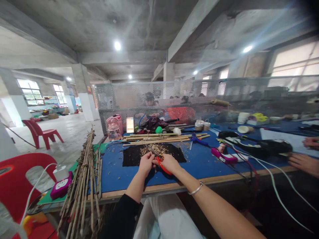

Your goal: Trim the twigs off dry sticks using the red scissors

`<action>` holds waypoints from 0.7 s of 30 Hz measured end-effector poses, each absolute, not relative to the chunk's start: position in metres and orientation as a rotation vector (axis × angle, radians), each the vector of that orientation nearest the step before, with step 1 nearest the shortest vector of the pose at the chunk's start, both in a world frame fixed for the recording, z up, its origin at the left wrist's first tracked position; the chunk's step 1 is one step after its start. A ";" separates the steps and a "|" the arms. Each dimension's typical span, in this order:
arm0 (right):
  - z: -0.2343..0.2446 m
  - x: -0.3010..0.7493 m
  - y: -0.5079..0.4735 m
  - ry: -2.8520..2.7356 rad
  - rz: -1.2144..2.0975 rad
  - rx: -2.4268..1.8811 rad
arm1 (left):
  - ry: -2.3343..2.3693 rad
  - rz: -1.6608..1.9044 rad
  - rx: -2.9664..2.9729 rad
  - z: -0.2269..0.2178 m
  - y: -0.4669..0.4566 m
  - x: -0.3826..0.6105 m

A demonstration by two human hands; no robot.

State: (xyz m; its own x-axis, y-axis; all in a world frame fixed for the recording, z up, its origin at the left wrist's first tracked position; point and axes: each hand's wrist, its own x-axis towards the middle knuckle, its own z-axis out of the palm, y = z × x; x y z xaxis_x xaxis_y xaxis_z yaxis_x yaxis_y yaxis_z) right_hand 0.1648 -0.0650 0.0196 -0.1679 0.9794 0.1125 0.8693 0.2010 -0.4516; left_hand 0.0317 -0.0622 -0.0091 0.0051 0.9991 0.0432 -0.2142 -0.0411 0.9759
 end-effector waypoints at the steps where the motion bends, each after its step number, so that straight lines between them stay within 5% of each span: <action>1: 0.021 0.166 -0.064 -2.127 0.404 -1.712 | 1.025 1.326 1.079 -0.009 -0.062 0.031; 21: 0.015 0.162 -0.066 -2.168 0.266 -1.664 | 0.880 1.352 1.053 -0.013 -0.058 0.032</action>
State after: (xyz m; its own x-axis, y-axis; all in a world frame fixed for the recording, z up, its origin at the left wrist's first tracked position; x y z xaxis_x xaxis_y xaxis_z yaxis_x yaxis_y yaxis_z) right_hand 0.1622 -0.0662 0.0151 -0.2163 0.9574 0.1913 0.8826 0.2755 -0.3809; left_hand 0.0322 -0.0582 -0.0132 0.0544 0.9945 0.0893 -0.3209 -0.0673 0.9447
